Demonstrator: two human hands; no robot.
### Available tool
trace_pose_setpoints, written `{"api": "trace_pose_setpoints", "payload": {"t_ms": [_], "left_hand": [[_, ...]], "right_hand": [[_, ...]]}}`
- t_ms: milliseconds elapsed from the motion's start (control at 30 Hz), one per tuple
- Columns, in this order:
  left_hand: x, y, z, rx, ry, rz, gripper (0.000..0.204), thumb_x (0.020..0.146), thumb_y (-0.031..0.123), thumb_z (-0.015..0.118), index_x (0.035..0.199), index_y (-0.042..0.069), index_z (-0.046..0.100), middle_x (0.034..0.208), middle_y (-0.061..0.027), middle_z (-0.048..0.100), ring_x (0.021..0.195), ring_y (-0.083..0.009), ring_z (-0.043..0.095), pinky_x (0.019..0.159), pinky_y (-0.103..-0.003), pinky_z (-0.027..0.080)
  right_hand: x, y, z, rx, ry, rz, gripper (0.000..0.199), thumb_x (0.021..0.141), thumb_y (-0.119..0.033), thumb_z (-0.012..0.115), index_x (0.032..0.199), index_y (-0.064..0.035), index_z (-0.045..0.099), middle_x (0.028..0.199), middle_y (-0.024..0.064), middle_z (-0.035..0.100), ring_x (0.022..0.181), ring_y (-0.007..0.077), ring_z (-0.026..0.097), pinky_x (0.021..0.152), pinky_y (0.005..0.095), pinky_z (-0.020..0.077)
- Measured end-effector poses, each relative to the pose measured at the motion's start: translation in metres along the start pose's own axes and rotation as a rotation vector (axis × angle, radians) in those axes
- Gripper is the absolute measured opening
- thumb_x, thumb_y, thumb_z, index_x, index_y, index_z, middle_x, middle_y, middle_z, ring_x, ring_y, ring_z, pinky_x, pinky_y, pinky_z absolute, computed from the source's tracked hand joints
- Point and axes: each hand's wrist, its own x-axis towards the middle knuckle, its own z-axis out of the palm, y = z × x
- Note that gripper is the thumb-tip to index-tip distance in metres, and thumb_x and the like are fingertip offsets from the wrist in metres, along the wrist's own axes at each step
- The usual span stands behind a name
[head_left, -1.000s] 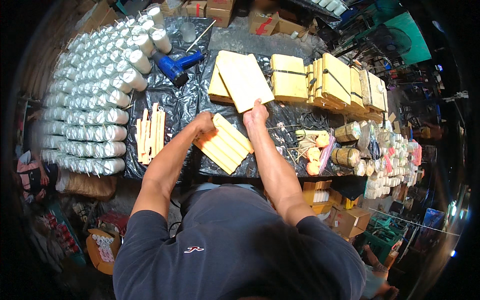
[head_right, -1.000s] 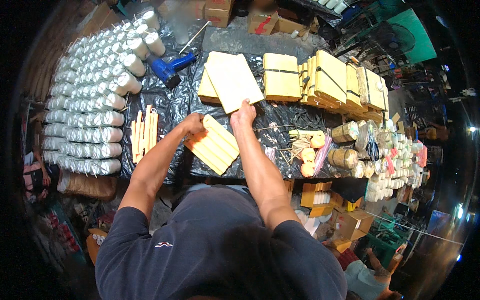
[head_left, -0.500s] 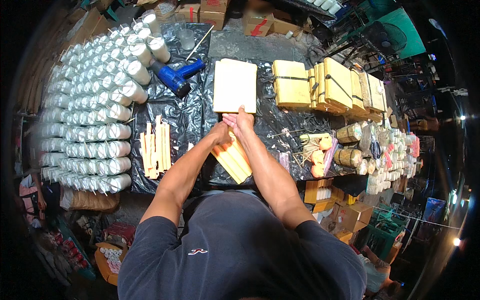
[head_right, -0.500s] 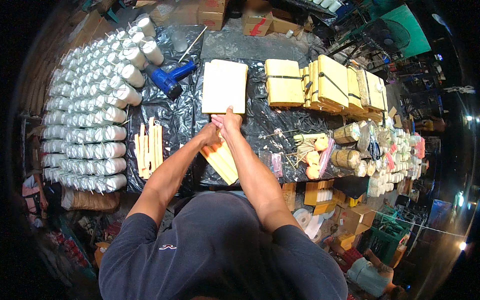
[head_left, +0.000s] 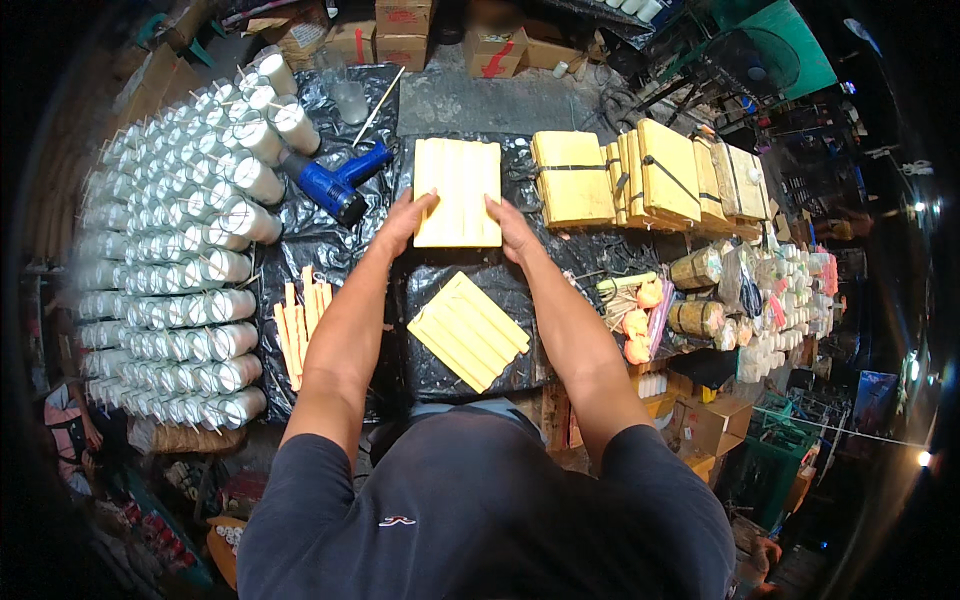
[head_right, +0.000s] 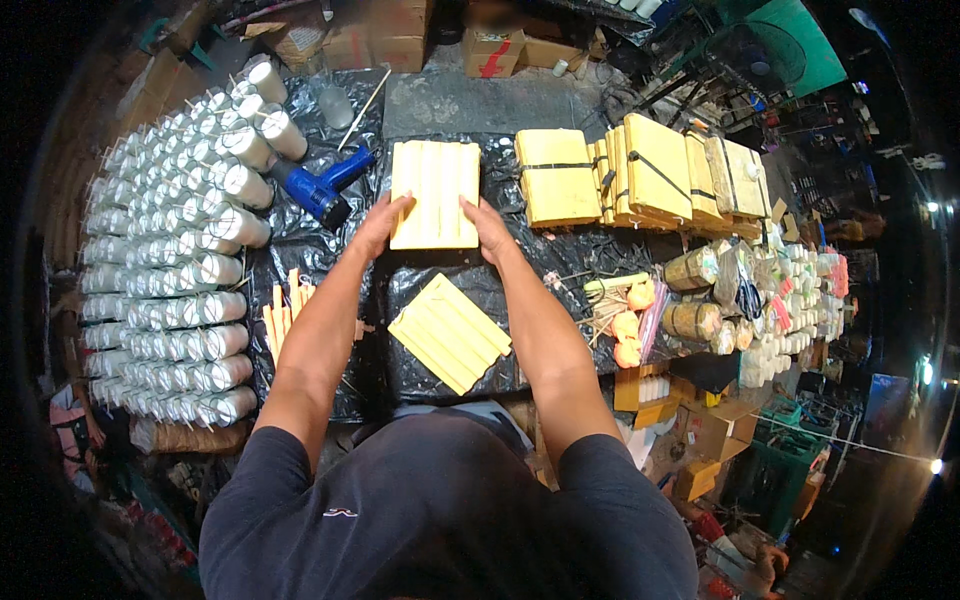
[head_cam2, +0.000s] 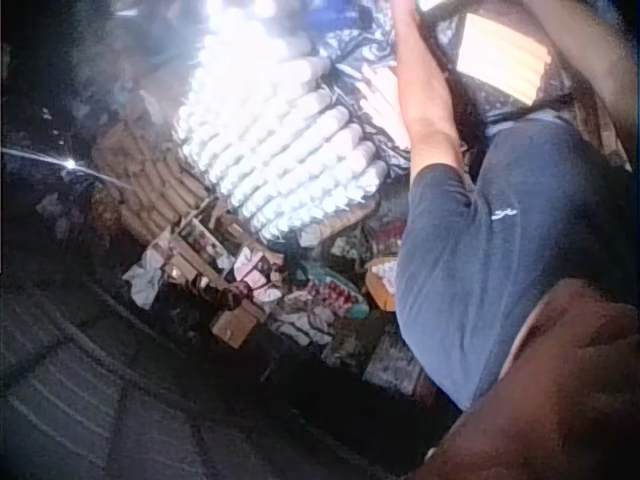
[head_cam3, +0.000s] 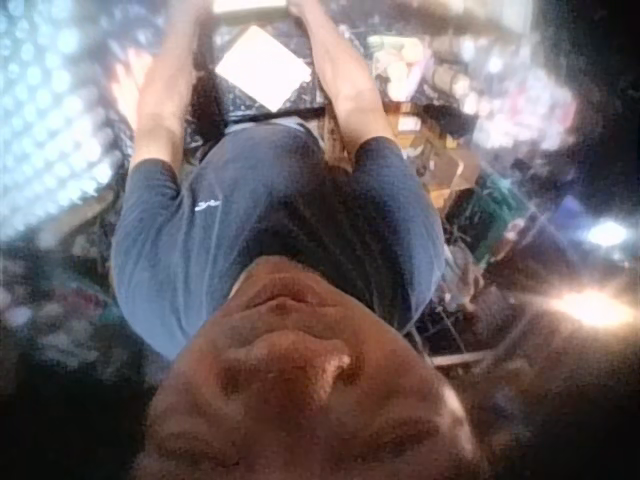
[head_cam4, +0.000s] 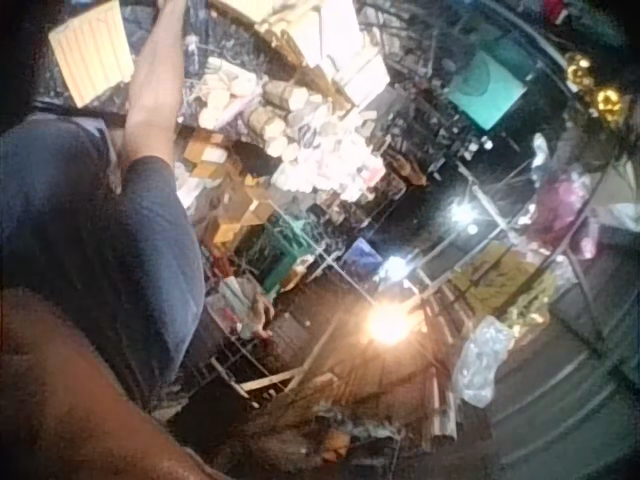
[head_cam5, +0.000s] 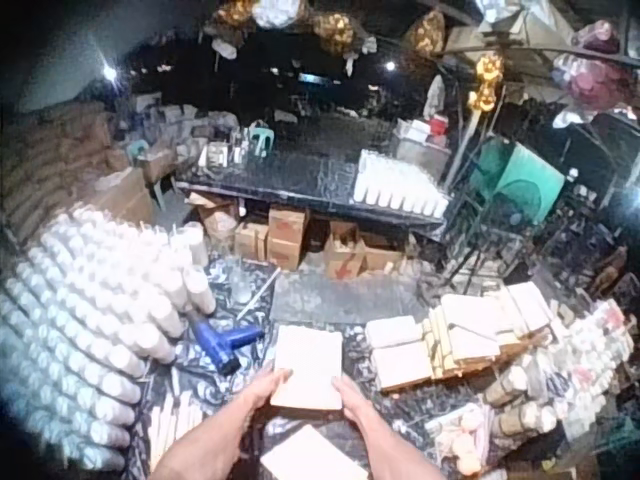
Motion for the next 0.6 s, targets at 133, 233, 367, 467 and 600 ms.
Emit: {"api": "trace_pose_setpoints", "payload": {"t_ms": [133, 233, 367, 467, 600], "left_hand": [[-0.009, 0.011, 0.031, -0.191, 0.042, -0.003, 0.050, 0.100, 0.006, 0.069, 0.146, -0.004, 0.050, 0.131, -0.0160, 0.069, 0.114, -0.0247, 0.069, 0.100, -0.038, 0.055], [-0.011, 0.011, 0.029, -0.155, 0.057, 0.016, 0.048, 0.102, 0.010, 0.069, 0.145, -0.003, 0.053, 0.137, -0.0152, 0.067, 0.117, -0.0249, 0.068, 0.100, -0.039, 0.056], [0.000, 0.018, 0.019, 0.001, 0.138, 0.022, 0.048, 0.102, 0.013, 0.071, 0.144, -0.003, 0.055, 0.131, -0.0140, 0.070, 0.115, -0.0236, 0.069, 0.098, -0.038, 0.057], [0.012, 0.017, 0.009, 0.135, 0.205, -0.002, 0.044, 0.101, 0.015, 0.073, 0.139, -0.004, 0.058, 0.126, -0.0142, 0.073, 0.110, -0.0214, 0.072, 0.094, -0.036, 0.059], [0.008, 0.016, 0.006, 0.146, 0.157, 0.049, 0.057, 0.099, 0.032, 0.075, 0.139, -0.005, 0.056, 0.128, -0.0173, 0.071, 0.114, -0.0258, 0.069, 0.100, -0.039, 0.054]], "right_hand": [[0.008, -0.001, 0.010, -0.033, 0.064, 0.040, 0.055, 0.098, -0.014, 0.074, 0.146, -0.0004, 0.052, 0.135, 0.0162, 0.068, 0.119, 0.0254, 0.068, 0.102, 0.0384, 0.0565], [0.011, -0.004, 0.013, -0.068, 0.060, 0.030, 0.050, 0.096, -0.006, 0.073, 0.142, 0.0013, 0.055, 0.132, 0.0159, 0.069, 0.118, 0.0258, 0.069, 0.100, 0.0399, 0.0575], [0.030, -0.011, 0.018, -0.135, 0.009, 0.012, 0.045, 0.097, -0.006, 0.071, 0.140, 0.0024, 0.058, 0.136, 0.0161, 0.069, 0.119, 0.0243, 0.069, 0.101, 0.0382, 0.0564], [0.036, -0.023, 0.025, -0.199, 0.020, 0.128, 0.044, 0.100, -0.012, 0.071, 0.139, 0.0068, 0.059, 0.131, 0.0166, 0.072, 0.113, 0.0242, 0.073, 0.100, 0.0376, 0.0576], [0.032, -0.002, 0.005, -0.180, 0.053, -0.054, 0.048, 0.099, -0.024, 0.075, 0.133, 0.0080, 0.063, 0.126, 0.0193, 0.074, 0.108, 0.0281, 0.075, 0.095, 0.0382, 0.0579]]}}
